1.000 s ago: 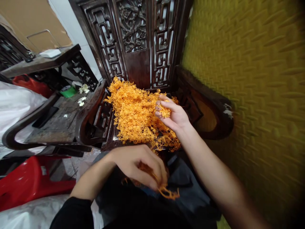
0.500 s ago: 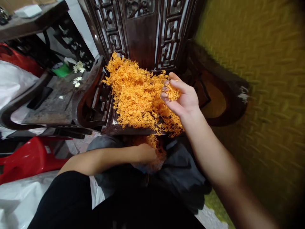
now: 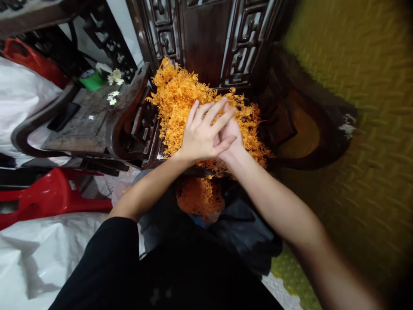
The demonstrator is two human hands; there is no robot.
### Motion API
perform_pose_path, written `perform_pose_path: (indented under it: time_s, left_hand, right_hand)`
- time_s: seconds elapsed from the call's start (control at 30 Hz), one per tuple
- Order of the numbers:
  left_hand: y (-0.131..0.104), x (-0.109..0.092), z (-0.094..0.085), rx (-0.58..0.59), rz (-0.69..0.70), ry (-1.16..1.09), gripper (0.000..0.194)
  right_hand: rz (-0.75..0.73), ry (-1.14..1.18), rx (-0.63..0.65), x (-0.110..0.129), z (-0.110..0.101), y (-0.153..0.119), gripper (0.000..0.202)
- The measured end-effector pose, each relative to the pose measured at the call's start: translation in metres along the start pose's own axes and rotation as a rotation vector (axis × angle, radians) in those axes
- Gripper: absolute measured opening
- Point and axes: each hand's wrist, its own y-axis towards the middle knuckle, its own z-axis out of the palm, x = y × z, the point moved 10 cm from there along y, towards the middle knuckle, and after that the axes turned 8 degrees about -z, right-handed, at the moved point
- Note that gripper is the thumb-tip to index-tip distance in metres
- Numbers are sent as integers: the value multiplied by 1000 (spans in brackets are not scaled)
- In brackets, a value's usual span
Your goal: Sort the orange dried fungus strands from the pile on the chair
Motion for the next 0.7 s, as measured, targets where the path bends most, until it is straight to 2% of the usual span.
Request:
perform_pose_path:
  time_s: [0.07, 0.17, 0.33, 0.47, 0.6, 0.7]
  left_hand:
    - [4, 15, 5, -6, -52, 8, 56]
    - [7, 35, 1, -66, -98, -49, 39]
    - [5, 49, -12, -133, -98, -124, 33]
    - [1, 49, -18, -106, -57, -71, 32]
    - [-3, 39, -19, -29, 23, -18, 32]
    - [-7, 30, -20, -7, 69, 20, 33]
  right_hand:
    - [7, 98, 33, 8, 4, -5, 71]
    - [-10, 155, 69, 20, 5, -13, 75]
    - [48, 186, 171, 14, 23, -21, 73]
    - [66, 157, 175, 14, 29, -23, 68]
    - [98, 182, 268, 20, 38, -28, 76]
    - [126, 172, 310, 22, 36, -32, 77]
